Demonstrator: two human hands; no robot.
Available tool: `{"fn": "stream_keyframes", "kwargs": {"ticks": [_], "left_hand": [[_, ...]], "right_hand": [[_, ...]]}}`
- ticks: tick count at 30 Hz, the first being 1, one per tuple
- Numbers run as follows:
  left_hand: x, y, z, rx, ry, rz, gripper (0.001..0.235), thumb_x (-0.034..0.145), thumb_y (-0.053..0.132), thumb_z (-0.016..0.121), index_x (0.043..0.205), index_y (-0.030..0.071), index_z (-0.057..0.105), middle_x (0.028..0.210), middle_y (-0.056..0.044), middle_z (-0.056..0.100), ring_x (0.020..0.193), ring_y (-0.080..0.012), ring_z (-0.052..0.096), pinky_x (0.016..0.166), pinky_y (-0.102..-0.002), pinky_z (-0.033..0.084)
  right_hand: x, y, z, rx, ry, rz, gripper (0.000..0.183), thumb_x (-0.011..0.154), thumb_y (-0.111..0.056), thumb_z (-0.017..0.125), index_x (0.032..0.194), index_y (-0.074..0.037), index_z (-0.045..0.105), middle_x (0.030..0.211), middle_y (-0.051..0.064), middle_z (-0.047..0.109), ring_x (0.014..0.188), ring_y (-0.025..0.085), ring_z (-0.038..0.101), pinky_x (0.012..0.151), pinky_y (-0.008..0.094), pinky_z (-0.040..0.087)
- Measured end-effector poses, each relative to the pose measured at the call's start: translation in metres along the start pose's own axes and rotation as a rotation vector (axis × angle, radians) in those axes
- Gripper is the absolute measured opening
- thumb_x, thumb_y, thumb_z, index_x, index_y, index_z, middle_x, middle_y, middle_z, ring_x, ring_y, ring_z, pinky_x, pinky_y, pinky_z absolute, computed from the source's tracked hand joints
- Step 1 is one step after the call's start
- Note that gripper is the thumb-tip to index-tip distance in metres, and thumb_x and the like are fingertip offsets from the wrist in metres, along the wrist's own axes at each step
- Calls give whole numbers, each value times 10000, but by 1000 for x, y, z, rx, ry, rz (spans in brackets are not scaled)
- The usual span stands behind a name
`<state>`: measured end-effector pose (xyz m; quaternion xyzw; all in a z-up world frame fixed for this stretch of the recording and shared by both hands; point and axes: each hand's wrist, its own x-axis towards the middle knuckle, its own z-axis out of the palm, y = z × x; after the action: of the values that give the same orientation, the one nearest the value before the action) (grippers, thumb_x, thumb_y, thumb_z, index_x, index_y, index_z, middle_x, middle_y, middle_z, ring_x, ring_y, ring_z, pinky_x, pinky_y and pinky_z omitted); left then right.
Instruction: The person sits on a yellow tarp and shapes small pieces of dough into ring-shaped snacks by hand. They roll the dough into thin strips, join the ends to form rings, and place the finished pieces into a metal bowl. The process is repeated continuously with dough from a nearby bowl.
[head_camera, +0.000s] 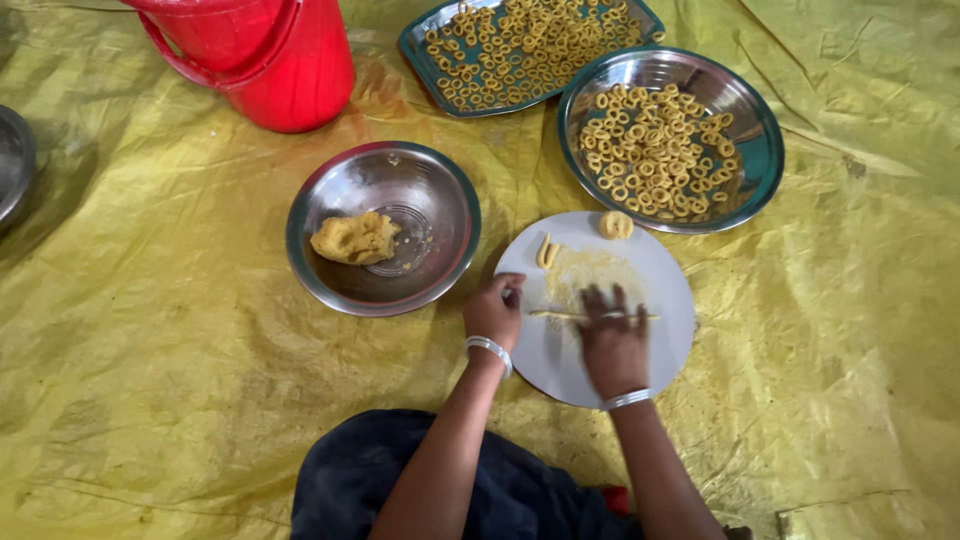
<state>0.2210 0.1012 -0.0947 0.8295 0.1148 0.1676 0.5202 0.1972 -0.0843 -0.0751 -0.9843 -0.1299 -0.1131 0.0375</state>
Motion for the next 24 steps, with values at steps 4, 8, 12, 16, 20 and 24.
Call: {"fn": "stream_keyframes", "kwargs": {"ticks": [4,8,12,16,20,24], "left_hand": [[12,-14,6,-599,-50,-429,213,959,10,619,1116,105,727,1021,-49,749,752,-105,709,584,-250,544],[16,-31,15,-691,45,-388,233,951,-26,586,1123,65,716,1055,-36,750,778,-96,715,584,-231,538],[21,-33,20,-837,115,-460,220,977,-17,569,1134,56,704,1065,-49,740,790,-115,710,612,-242,553],[26,-28,11,-969,192,-624,240,950,-57,563,1115,47,702,1014,-47,720,766,-141,702,605,-263,554],[28,-21,9,-1046,191,-642,225,957,-45,560,1122,51,678,998,-39,716,760,-140,693,603,-263,551],[24,-21,2,-1051,174,-667,239,945,-48,556,1123,56,677,994,-39,718,761,-143,695,603,-268,550]], "right_hand": [[-15,-57,4,-47,-316,-72,757,922,-491,566,1539,-107,356,1629,52,323,1564,306,117,1195,688,87],[4,-72,2,29,-268,-35,847,910,-541,547,1568,-81,280,1631,97,285,1540,312,93,1170,684,37],[7,-73,-6,-8,-357,-17,880,922,-549,536,1589,-72,217,1675,105,219,1565,302,72,1199,640,35],[-24,-91,-12,-78,-561,28,982,899,-607,523,1604,-45,132,1691,123,122,1557,289,39,1193,625,33],[-4,-82,0,0,-338,36,902,935,-575,507,1603,-69,173,1681,112,183,1560,311,89,1204,624,79],[16,-80,13,-7,-322,37,894,954,-576,503,1606,-56,180,1687,145,177,1566,336,94,1210,603,107]]}}
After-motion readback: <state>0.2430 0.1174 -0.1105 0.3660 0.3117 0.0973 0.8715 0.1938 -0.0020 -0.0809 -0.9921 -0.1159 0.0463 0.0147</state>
